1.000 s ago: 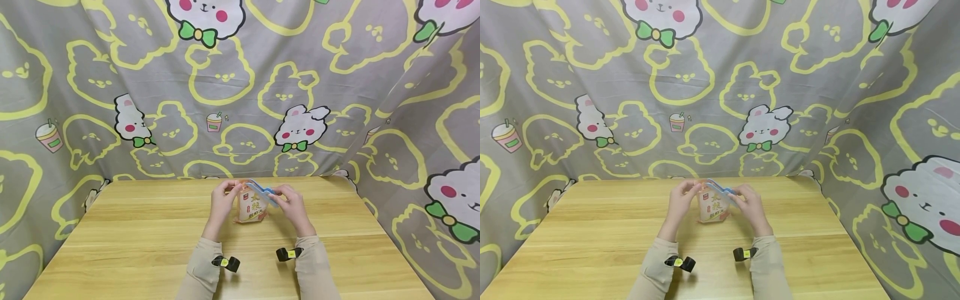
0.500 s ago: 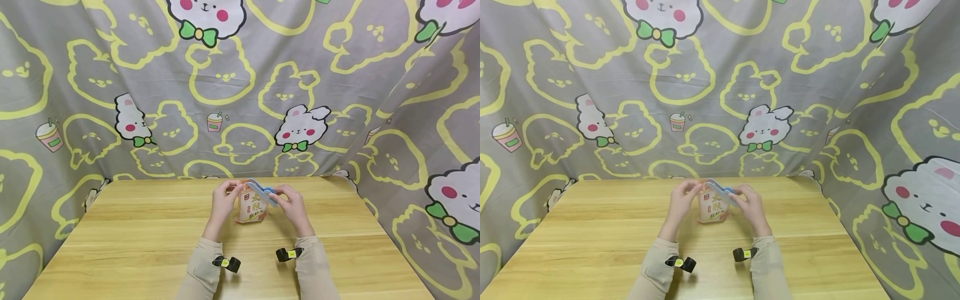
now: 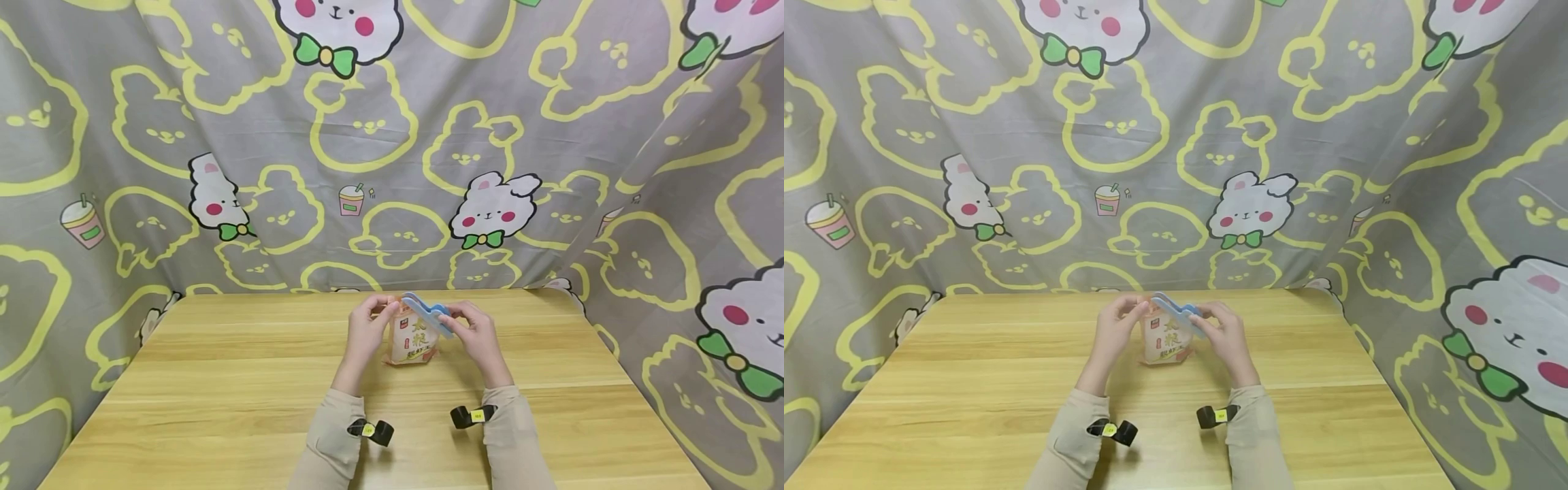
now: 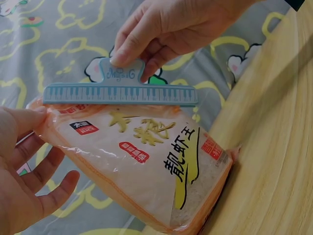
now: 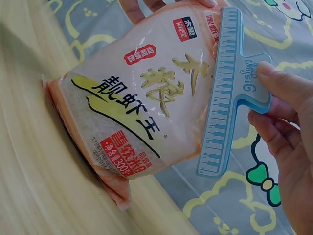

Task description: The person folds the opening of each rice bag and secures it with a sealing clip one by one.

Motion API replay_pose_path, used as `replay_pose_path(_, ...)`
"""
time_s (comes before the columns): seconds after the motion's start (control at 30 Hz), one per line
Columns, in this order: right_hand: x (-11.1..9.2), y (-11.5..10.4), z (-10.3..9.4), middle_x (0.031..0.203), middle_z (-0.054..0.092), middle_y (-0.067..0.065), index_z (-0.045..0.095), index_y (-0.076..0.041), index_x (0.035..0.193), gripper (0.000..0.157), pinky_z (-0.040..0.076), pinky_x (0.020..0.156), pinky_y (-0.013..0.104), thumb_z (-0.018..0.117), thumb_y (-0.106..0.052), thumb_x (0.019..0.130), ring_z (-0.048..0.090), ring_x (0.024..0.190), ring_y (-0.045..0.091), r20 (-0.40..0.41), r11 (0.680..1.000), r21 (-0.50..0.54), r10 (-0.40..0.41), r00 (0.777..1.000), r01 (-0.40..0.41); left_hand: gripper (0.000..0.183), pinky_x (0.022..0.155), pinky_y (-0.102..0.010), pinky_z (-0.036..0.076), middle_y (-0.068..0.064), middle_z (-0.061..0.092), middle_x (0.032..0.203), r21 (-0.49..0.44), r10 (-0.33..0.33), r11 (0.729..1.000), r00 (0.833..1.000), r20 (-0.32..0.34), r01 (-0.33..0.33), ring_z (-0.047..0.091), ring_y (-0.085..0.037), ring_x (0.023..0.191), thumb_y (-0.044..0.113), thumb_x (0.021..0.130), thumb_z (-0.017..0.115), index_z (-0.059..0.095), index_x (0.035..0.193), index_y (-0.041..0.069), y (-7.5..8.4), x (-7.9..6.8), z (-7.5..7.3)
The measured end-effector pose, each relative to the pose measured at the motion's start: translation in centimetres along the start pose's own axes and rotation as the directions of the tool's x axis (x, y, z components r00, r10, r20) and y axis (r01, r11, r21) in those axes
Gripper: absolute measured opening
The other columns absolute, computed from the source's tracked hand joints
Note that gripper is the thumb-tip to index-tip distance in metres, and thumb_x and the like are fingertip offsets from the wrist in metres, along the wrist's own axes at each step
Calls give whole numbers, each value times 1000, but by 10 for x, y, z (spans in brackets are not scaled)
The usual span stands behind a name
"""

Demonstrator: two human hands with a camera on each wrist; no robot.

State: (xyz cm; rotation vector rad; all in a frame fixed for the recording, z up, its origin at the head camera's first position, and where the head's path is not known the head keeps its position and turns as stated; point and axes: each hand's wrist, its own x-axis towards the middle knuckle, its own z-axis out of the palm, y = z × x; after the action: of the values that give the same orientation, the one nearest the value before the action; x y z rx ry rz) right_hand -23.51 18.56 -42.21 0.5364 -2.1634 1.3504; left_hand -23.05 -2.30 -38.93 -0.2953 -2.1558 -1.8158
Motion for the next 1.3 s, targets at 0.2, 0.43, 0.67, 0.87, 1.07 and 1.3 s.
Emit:
replay_pose_path(0.2,2,4,4,90,70,16,72,4,99,15,54,72,26,71,1,84,62,82,10,-8,1000,19,14,1000,-13,15,73,-22,50,-21,71,101,-8,-8,1000,1000,8,8,64,-28,89,8,90,67,68,96,-5,-3,2,0)
replay_pose_path(0.43,1,29,13,92,70,14,73,-2,99,16,52,76,19,73,-3,84,61,84,2,-35,997,67,42,999,-40,15,74,-22,50,-22,71,101,-1,-1,1000,1000,8,1,64,-24,88,8,90,67,68,97,-6,-2,2,1)
replay_pose_path(0.67,2,30,15,97,69,15,71,-1,103,18,52,78,16,72,-6,86,61,85,-1,-12,995,84,62,998,-61,15,75,-24,50,-21,71,99,10,-14,1000,1000,-3,14,63,-24,88,9,91,67,68,97,-5,-1,1,0)
replay_pose_path(0.87,3,27,17,99,68,16,69,0,108,21,53,77,21,71,-4,87,61,85,4,-4,998,20,59,998,-59,16,77,-25,49,-21,71,97,27,-37,999,999,-24,38,62,-20,87,9,90,68,68,97,-5,-6,4,1)
replay_pose_path(1.07,3,3,13,99,67,21,68,6,110,24,56,71,24,69,-1,87,62,84,17,-5,999,1,48,999,-48,17,78,-25,50,-18,71,98,17,-40,999,998,-40,41,61,-16,87,14,90,69,70,98,-1,-37,13,6)
replay_pose_path(1.3,4,-19,10,101,67,20,67,6,111,24,54,76,24,68,-2,88,62,87,21,-19,996,-13,85,996,-85,16,75,-25,49,-12,73,92,-7,7,1000,998,-54,-7,61,-12,84,22,88,72,72,92,7,-42,13,5)
